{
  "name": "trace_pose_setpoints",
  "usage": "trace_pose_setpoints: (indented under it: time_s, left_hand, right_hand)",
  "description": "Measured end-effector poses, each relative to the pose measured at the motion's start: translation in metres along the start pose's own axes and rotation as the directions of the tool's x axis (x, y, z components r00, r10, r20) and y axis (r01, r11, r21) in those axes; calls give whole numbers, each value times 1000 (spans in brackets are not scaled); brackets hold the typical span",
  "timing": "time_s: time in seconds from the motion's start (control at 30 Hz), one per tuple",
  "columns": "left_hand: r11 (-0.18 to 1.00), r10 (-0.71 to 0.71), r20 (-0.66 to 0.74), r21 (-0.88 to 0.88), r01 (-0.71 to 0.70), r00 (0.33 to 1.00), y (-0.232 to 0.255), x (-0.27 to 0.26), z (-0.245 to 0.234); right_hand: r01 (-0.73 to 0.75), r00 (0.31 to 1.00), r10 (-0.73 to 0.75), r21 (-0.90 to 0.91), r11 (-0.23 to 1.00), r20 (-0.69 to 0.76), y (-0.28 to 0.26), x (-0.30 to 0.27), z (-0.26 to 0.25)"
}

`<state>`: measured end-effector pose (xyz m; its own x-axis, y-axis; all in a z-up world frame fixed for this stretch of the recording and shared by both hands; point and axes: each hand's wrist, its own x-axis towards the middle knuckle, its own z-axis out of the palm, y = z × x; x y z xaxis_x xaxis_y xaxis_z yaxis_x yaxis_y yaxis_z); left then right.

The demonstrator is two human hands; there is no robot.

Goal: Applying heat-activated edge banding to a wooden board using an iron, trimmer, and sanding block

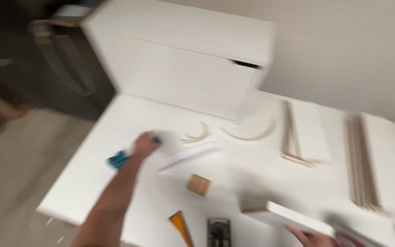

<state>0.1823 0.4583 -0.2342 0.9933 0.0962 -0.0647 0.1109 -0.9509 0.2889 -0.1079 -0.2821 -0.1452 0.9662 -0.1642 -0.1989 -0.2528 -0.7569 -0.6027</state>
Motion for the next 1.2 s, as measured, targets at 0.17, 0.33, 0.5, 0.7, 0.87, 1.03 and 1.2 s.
trace_pose_setpoints:
  time_s: [0.17,0.33,0.5,0.7,0.87,1.03,1.2]
  left_hand:
    - [975,-212,182,-33,221,960,19,-38,-57]
    - [910,-295,199,-241,339,934,41,-93,-72]
    - [793,-462,145,-373,481,875,98,-194,-83]
    - [600,-675,295,-314,736,676,84,-250,-13]
    - [736,-617,218,-179,653,756,67,-263,13]
    - [885,-369,-624,-12,465,689,-49,-217,-29]
    - [628,-735,-266,81,774,624,-115,-111,-31]
  right_hand:
    - [-334,942,336,89,938,-4,-148,-52,-59]
    - [-418,907,415,274,866,73,-155,-49,-62]
    - [-419,908,395,275,865,141,-182,-50,-74]
    - [-369,929,345,332,868,131,-156,-47,-61]
    - [-320,947,301,346,882,110,-159,-47,-62]
    - [-257,965,221,354,899,140,-157,-47,-62]
    - [-275,959,228,354,894,169,-181,-52,-78]
